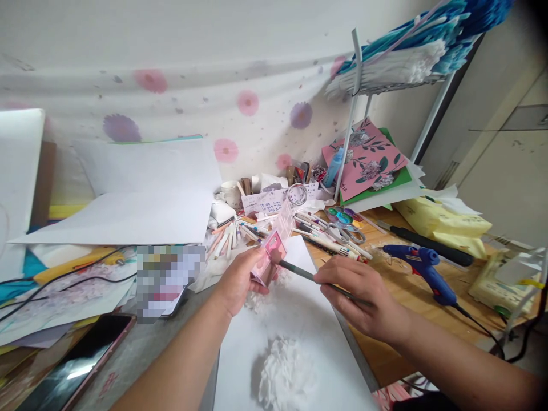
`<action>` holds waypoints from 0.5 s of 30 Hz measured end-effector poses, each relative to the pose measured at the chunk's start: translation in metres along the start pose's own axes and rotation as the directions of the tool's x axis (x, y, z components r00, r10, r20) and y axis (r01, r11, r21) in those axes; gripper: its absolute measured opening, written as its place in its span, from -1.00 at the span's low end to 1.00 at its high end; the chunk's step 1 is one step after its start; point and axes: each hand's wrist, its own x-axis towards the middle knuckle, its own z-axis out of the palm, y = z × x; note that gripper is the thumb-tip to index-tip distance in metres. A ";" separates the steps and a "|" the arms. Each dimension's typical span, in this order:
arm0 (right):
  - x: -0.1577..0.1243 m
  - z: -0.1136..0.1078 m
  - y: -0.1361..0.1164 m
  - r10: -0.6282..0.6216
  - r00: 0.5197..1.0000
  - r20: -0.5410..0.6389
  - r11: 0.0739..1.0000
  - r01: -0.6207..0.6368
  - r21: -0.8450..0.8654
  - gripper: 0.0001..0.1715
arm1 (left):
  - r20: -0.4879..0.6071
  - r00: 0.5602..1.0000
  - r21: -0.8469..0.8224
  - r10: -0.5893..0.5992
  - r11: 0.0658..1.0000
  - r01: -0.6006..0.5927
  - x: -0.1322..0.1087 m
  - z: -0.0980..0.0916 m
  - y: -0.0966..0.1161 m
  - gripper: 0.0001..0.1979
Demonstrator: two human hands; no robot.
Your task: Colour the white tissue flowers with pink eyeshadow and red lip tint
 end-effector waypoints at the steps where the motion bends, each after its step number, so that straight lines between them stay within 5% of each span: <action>1: -0.001 0.001 0.001 0.003 1.000 -0.009 1.000 -0.003 -0.008 -0.77 | 0.005 1.000 0.001 0.001 1.000 -0.001 0.000 0.000 0.000 -0.50; 5: 0.000 0.002 0.001 0.042 0.992 -0.119 0.997 -0.049 -0.060 -0.78 | 0.041 0.999 -0.021 0.021 1.000 -0.021 -0.001 -0.001 0.000 -0.53; 8: 0.002 0.001 -0.002 0.024 0.999 -0.049 1.000 -0.023 0.015 -0.77 | 0.028 1.000 -0.009 0.013 1.000 -0.013 -0.002 0.000 0.000 -0.55; 12: 0.003 0.002 -0.002 0.040 0.988 -0.146 0.999 -0.042 -0.016 -0.77 | -0.010 1.000 -0.014 0.004 1.000 -0.004 -0.002 0.002 0.000 -0.56; 15: 0.002 0.005 0.000 0.078 0.992 -0.103 0.997 -0.079 -0.005 -0.80 | 0.008 1.000 -0.014 0.002 1.000 -0.002 -0.001 0.001 0.000 -0.55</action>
